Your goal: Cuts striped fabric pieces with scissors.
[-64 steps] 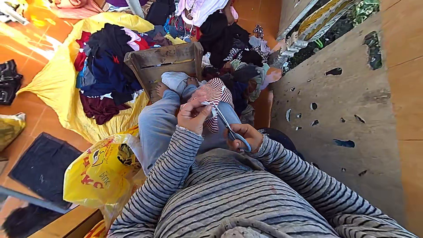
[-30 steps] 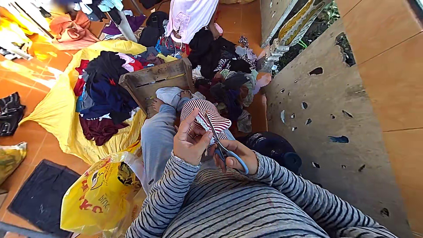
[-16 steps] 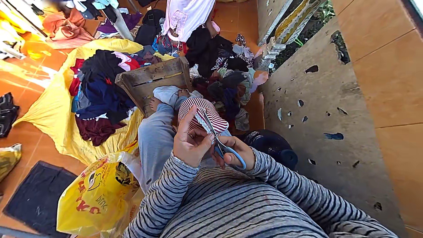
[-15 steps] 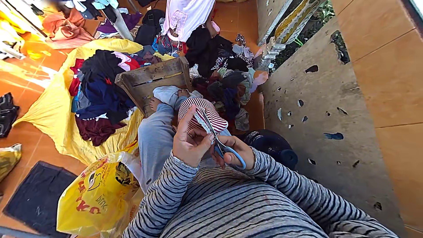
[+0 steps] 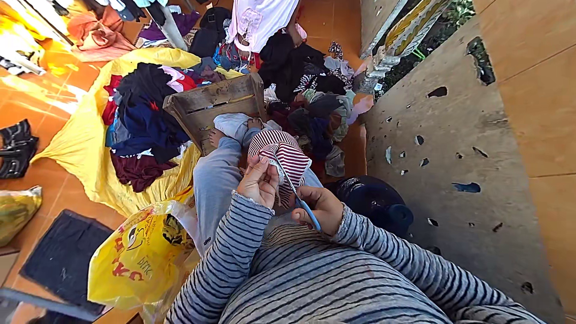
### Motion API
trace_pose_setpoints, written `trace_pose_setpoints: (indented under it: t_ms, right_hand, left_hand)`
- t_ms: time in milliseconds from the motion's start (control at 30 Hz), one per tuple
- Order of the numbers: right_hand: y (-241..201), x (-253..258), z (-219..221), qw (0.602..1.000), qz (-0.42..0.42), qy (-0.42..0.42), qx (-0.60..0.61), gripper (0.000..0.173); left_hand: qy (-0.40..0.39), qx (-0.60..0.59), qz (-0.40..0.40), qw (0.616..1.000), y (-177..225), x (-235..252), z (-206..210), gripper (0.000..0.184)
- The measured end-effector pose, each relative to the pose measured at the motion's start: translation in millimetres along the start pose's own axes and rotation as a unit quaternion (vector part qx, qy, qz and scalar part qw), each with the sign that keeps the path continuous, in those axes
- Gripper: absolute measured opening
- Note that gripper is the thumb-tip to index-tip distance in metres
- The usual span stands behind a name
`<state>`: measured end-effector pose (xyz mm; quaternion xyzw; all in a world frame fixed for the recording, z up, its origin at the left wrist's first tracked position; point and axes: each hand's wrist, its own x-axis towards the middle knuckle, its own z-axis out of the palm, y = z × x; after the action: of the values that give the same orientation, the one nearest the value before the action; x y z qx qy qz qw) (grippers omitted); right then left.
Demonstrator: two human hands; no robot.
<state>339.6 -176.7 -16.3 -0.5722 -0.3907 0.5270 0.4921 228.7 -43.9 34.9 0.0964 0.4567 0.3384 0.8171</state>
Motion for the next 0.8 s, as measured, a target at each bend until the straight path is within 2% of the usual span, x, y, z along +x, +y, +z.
trace_pose_setpoints:
  t_ms: [100,200,267,300,333,400,433,467,500,567,633,700,767,800]
  right_hand:
    - [-7,1,2,0.998,0.06,0.0,-0.021,0.035]
    - [-5,1,4,0.998,0.06,-0.017,0.009,0.03]
    - [2,1,3,0.999,0.015,-0.035,0.029,0.035]
    - [6,1,1,0.998,-0.017,-0.049,0.034,0.039]
    - [10,2,0,0.996,-0.053,-0.066,0.037,0.043]
    - [14,4,-2,0.987,-0.121,-0.101,0.044,0.05]
    - [14,5,-1,0.982,-0.143,-0.112,0.05,0.05]
    - [14,6,-1,0.979,-0.154,-0.121,0.062,0.049]
    - [14,7,-2,0.976,-0.157,-0.13,0.074,0.047]
    - [15,7,-4,0.975,-0.138,-0.15,0.09,0.045]
    - [16,6,-7,0.975,-0.104,-0.172,0.096,0.047]
    - [20,6,-7,0.975,-0.08,-0.181,0.103,0.049]
    - [23,7,-7,0.974,-0.072,-0.188,0.108,0.05]
    - [23,7,-7,0.973,-0.071,-0.192,0.109,0.05]
  left_hand:
    - [0.085,-0.041,-0.035,0.995,-6,3,7,0.012]
    - [0.103,-0.03,0.005,0.994,-12,7,6,0.011]
    - [0.073,0.001,0.098,0.992,-16,6,1,0.015]
    - [0.044,0.022,0.174,0.984,-19,5,-4,0.019]
    - [0.0,0.048,0.263,0.963,-21,5,-9,0.025]
    - [-0.092,0.109,0.435,0.889,-22,11,-22,0.032]
    - [-0.118,0.127,0.477,0.861,-19,11,-23,0.033]
    - [-0.129,0.127,0.474,0.862,-15,8,-22,0.034]
    - [-0.125,0.113,0.431,0.886,-12,1,-18,0.036]
    - [-0.085,0.089,0.295,0.948,-1,-6,-12,0.042]
    - [-0.044,0.088,0.202,0.974,10,2,-15,0.05]
    - [-0.018,0.139,0.221,0.965,12,11,-23,0.063]
    - [-0.028,0.213,0.299,0.93,8,14,-33,0.075]
    - [-0.037,0.235,0.345,0.908,5,14,-37,0.074]
